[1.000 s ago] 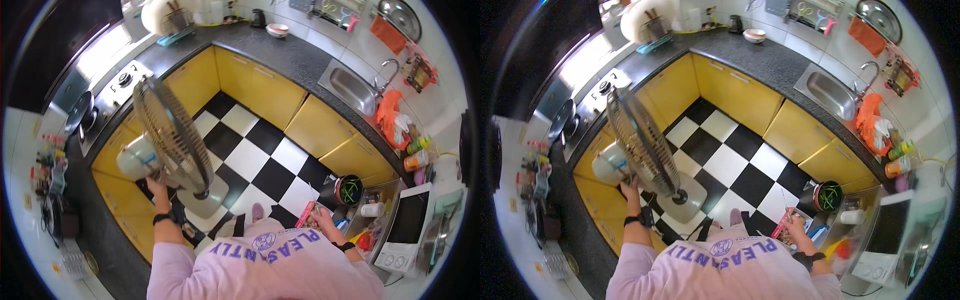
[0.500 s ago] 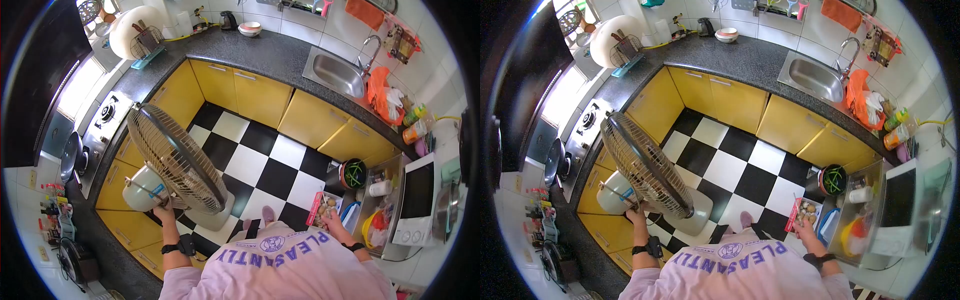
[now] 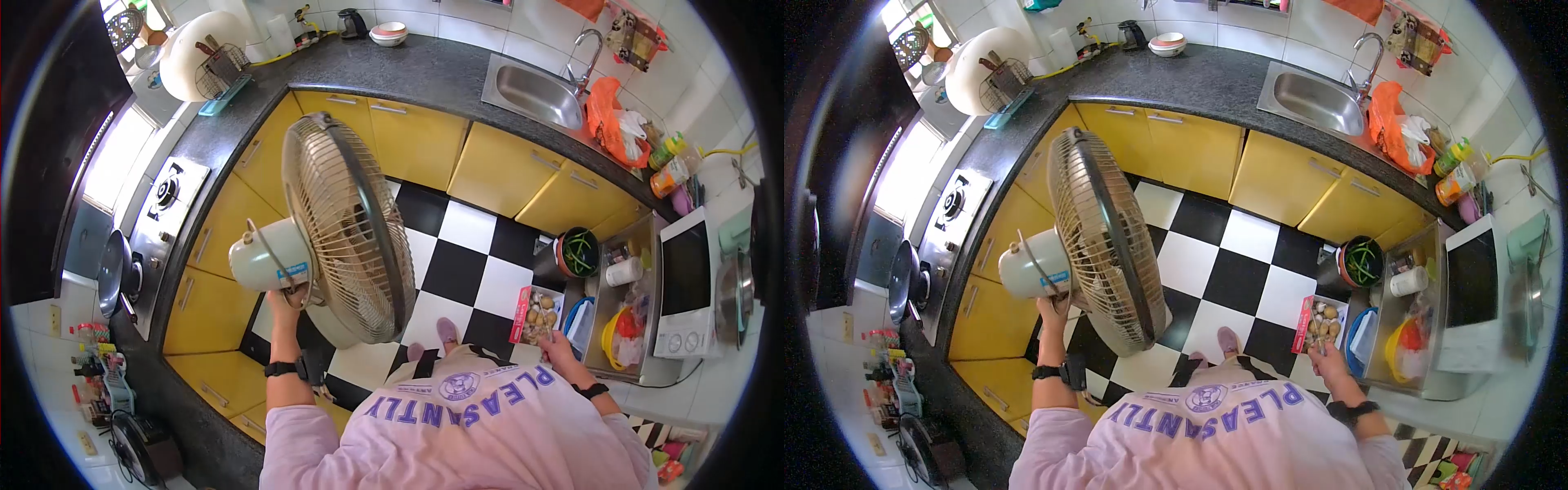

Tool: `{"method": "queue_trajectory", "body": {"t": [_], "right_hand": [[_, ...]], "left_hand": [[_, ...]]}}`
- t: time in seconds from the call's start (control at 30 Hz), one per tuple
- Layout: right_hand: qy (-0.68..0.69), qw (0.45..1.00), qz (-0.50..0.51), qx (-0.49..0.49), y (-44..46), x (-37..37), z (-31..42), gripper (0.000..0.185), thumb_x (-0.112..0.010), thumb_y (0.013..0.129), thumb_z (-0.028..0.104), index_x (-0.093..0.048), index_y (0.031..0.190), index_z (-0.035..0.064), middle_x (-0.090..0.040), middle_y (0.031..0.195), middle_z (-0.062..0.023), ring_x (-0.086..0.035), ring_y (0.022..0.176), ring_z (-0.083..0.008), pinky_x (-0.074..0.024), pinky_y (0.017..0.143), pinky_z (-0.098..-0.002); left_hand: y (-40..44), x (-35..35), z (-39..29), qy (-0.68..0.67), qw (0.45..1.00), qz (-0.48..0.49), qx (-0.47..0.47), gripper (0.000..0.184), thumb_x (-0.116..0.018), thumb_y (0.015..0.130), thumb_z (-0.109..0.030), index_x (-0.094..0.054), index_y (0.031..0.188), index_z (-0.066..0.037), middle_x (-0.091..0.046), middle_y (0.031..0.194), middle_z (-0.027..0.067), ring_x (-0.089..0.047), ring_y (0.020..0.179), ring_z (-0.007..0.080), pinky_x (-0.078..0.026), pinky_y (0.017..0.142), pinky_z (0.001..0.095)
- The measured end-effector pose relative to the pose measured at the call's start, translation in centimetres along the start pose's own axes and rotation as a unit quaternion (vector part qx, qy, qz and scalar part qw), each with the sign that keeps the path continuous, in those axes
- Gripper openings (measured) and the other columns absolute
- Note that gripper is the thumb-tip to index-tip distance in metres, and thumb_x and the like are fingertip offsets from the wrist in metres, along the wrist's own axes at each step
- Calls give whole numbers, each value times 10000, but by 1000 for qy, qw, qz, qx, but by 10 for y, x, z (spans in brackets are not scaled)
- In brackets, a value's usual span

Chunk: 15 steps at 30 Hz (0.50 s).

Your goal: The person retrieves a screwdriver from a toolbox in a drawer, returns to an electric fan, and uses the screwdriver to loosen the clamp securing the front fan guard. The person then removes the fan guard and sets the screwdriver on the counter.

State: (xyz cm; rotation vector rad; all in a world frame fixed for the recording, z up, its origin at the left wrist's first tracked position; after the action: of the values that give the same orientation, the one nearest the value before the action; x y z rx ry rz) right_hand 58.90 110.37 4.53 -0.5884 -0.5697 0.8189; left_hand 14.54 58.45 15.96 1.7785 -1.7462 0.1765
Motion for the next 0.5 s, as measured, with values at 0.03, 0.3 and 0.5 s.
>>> {"method": "queue_trajectory", "body": {"t": [0.03, 0.3, 0.5], "right_hand": [[-7, 1000, -4, -1, -3, 0, -1, 151, -619, 837, 112, -479, 887, 80, -468, 586, 1, -409, 424, -89, -303, 356, -241], [32, 999, -25, 16, -23, 8, -12, 141, -619, 837, 122, -487, 862, 79, -471, 594, -2, -417, 432, -93, -316, 371, -243], [72, 997, -30, 8, -28, 13, -8, 125, -603, 852, 130, -490, 880, 87, -472, 597, 9, -420, 428, -92, -321, 378, -239]], "left_hand": [[7, -6, 9, -94, 995, 9, 22, 321, -714, 672, -195, -638, 899, 18, -677, 802, 100, -659, 741, 192, -512, 693, 312], [54, -50, 60, -117, 978, 160, 71, 232, -667, 769, -177, -600, 904, 0, -637, 813, 105, -606, 745, 186, -464, 629, 334], [63, -79, 71, -122, 949, 228, 181, 329, -635, 836, -232, -479, 1050, -38, -569, 936, 86, -525, 870, 173, -423, 764, 307]]}}
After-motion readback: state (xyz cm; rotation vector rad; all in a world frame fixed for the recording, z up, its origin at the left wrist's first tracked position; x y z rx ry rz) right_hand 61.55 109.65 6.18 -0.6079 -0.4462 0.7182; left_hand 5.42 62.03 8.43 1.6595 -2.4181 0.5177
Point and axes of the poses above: each hand's wrist, its own y-axis towards the middle knuckle, its own x-axis out of the back of the hand, z = x × y, the point moved 10 cm from there along y, towards the middle knuckle
